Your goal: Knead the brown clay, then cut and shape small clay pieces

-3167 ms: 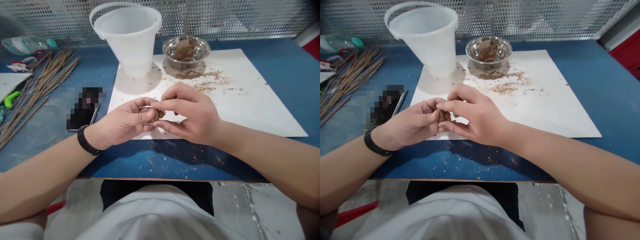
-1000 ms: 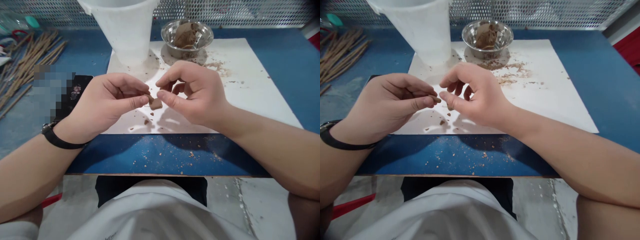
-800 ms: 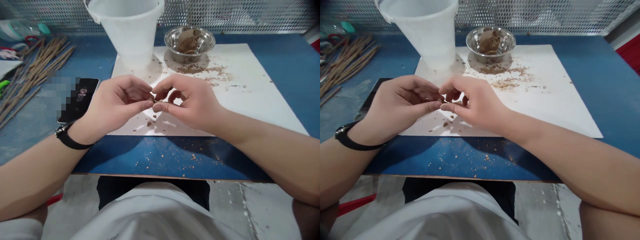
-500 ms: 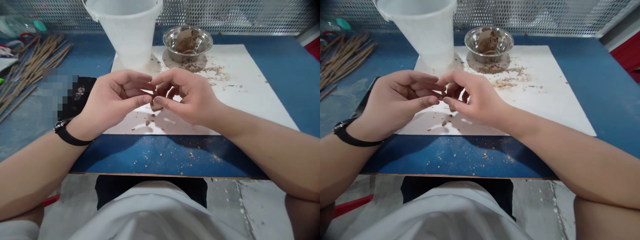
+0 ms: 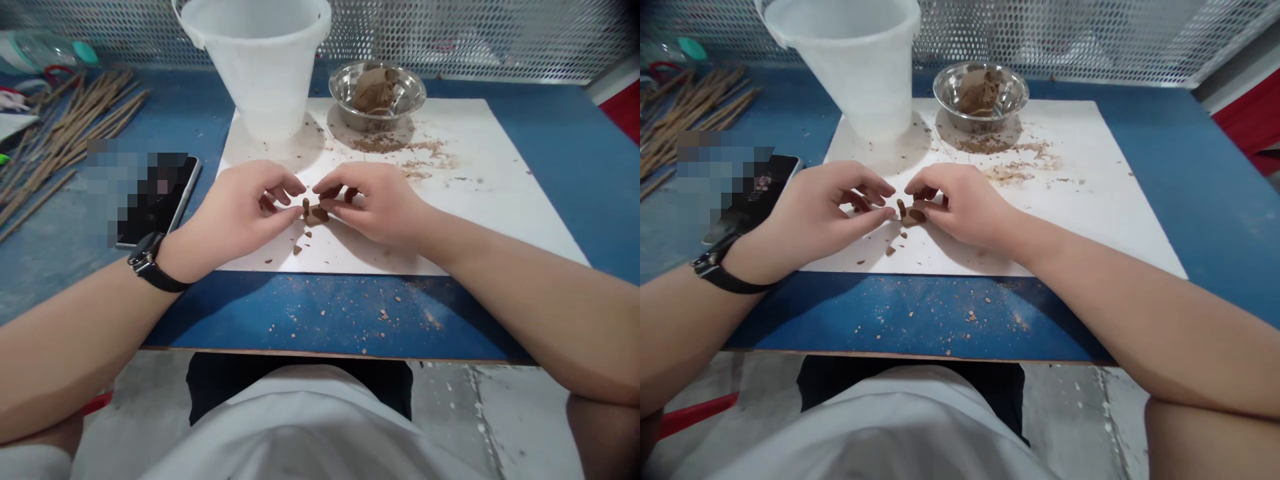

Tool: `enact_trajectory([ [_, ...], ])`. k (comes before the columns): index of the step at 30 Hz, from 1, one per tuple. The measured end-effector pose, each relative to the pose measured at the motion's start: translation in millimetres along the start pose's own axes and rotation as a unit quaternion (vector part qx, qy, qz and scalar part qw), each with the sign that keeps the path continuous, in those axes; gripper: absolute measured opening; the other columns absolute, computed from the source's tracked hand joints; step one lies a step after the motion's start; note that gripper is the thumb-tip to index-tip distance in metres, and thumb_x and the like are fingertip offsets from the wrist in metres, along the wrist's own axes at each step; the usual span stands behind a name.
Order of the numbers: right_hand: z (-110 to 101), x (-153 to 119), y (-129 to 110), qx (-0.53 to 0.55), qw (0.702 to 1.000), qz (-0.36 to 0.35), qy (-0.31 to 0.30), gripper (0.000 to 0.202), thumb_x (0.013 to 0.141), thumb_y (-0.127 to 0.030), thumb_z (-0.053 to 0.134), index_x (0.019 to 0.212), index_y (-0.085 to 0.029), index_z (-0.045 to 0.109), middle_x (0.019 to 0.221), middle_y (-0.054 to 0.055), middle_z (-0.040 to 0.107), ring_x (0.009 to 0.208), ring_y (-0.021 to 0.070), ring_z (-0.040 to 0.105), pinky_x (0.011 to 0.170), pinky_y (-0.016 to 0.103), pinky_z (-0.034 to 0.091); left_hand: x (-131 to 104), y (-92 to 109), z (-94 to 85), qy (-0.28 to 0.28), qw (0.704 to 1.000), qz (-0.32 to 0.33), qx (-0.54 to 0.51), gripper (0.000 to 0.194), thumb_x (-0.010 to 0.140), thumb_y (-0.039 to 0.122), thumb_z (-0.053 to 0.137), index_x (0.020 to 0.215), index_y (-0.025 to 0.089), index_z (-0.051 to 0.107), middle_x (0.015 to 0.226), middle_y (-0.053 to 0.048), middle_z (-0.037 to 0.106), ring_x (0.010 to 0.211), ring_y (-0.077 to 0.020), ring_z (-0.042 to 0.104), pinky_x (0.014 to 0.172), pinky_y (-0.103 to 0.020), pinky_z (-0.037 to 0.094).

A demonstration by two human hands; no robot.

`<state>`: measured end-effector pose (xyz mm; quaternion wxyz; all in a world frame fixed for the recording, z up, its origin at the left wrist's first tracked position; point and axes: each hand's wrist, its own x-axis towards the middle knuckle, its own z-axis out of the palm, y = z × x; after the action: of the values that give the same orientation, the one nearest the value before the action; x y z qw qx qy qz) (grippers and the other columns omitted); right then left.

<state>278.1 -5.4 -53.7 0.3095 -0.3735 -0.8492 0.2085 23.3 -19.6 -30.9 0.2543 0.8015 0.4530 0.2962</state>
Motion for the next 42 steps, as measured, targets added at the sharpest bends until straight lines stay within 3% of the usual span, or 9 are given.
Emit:
enact_trajectory([
  [10,3,1,2,-0.012,1.000,0.002,-0.009,0.019,0.096,-0.021,0.069,0.109,-0.021,0.082,0.109,0.008,0.084,0.092,0.0218,0.075,0.089,0.038,0.061,0,-1,5.3,-0.010,0.999,-0.002,0.053,0.019,0.091,0.040,0.078,0.100,0.025,0.081,0.088,-0.004,0.080,0.080,-0.0235,0.074,0.081,-0.038,0.058],
  [17,4,-1,2,-0.013,1.000,0.010,-0.009,0.020,0.094,-0.020,0.071,0.112,-0.020,0.081,0.109,0.008,0.085,0.093,0.0227,0.077,0.090,0.039,0.060,0,-4,8.8,-0.013,0.999,-0.008,0.034,0.032,0.091,0.037,0.080,0.121,0.025,0.080,0.098,-0.005,0.084,0.084,-0.0251,0.077,0.085,-0.040,0.058],
  [23,5,-1,2,-0.019,1.000,0.014,-0.006,0.019,0.094,-0.019,0.070,0.108,-0.022,0.082,0.108,0.008,0.085,0.096,0.0235,0.077,0.090,0.039,0.060,0,0,10.9,-0.013,1.000,-0.025,-0.007,0.029,0.088,0.033,0.082,0.115,0.025,0.079,0.095,-0.004,0.085,0.085,-0.0251,0.078,0.085,-0.038,0.059],
  [32,3,-2,-1,0.000,1.000,0.026,0.011,0.019,0.093,-0.019,0.072,0.108,-0.019,0.083,0.105,0.008,0.086,0.086,0.0214,0.077,0.085,0.037,0.061,2,0,10.8,-0.019,0.999,-0.014,0.043,0.025,0.091,0.039,0.079,0.112,0.025,0.080,0.096,-0.005,0.086,0.085,-0.0270,0.079,0.086,-0.041,0.059],
  [42,6,-2,0,-0.025,1.000,0.018,0.006,0.017,0.094,-0.018,0.070,0.104,-0.021,0.084,0.103,0.006,0.086,0.093,0.0226,0.077,0.088,0.037,0.057,3,-2,12.8,-0.024,0.998,0.008,0.064,0.015,0.093,0.038,0.075,0.101,0.026,0.081,0.088,-0.004,0.082,0.090,-0.0272,0.077,0.086,-0.039,0.057],
])
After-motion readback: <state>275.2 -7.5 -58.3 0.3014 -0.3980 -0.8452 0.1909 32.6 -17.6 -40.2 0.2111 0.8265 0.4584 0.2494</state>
